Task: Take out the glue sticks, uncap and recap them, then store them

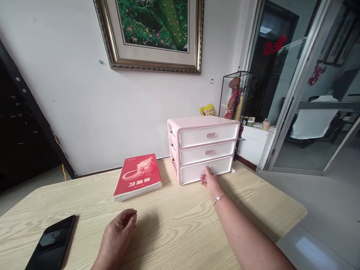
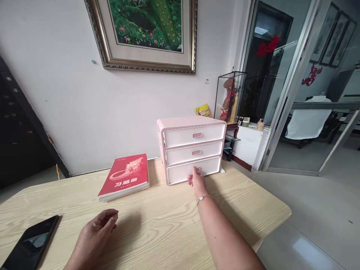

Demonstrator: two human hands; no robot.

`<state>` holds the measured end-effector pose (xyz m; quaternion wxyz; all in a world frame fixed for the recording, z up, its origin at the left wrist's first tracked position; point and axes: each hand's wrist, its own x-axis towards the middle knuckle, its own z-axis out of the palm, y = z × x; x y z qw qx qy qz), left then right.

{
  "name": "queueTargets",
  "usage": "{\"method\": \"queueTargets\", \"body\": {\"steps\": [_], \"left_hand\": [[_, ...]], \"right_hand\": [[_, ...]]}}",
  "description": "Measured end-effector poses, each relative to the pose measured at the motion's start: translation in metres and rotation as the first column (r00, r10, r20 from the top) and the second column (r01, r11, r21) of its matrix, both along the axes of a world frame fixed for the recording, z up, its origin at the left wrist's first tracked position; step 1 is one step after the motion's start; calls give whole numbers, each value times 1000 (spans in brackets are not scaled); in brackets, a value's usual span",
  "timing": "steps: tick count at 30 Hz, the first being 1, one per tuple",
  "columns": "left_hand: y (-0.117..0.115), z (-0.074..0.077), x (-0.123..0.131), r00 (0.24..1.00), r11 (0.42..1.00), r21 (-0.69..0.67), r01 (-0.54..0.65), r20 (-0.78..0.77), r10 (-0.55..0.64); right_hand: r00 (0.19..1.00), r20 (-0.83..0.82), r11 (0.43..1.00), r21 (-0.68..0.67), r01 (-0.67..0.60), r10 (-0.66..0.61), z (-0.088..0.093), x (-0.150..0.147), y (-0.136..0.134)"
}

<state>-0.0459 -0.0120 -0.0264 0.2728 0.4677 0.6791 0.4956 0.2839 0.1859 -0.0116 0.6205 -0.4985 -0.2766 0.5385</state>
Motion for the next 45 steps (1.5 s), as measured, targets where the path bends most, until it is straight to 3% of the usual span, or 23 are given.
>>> {"method": "queueTargets", "body": {"steps": [3, 7, 9, 10, 13, 17, 20, 24, 26, 28, 32, 36, 45], "left_hand": [[-3, 12, 10, 992, 1000, -2, -12, 127, 12], [-6, 35, 23, 886, 990, 141, 18, 456, -81], [-8, 55, 28, 797, 969, 239, 63, 573, -193], [-10, 67, 30, 756, 949, 300, 99, 597, -267], [-16, 109, 33, 671, 836, 496, 235, 539, -509], [-27, 160, 33, 572, 620, 708, 339, 368, -733], [-36, 183, 32, 522, 468, 794, 388, 229, -822], [-44, 195, 28, 455, 261, 834, 487, 13, -891], [-43, 194, 22, 425, 177, 840, 513, -70, -902], [-37, 189, 14, 427, 162, 849, 504, -81, -901], [-15, 173, -4, 445, 261, 862, 435, 46, -894], [3, 164, -10, 441, 343, 842, 417, 142, -886], [3, 166, -5, 440, 365, 824, 432, 160, -883]], "right_hand": [[999, -7, 995, -85, -49, 49, 4, -18, -14], [953, -71, 948, -100, -302, 296, 24, -62, -53], [879, -115, 884, -20, -467, 462, 44, -82, -79], [794, -144, 806, 85, -585, 591, 57, -89, -91], [573, -110, 564, 399, -723, 812, 102, -102, -122], [400, 36, 280, 657, -700, 916, 154, -107, -147], [340, 120, 148, 732, -665, 933, 175, -110, -160], [311, 200, 46, 771, -635, 929, 184, -113, -167], [319, 207, 34, 790, -612, 925, 182, -115, -162], [341, 192, 59, 793, -607, 920, 177, -119, -153], [398, 136, 154, 773, -615, 907, 166, -127, -129], [410, 119, 178, 767, -616, 904, 160, -132, -115], [392, 104, 183, 758, -626, 914, 162, -130, -119]]}}
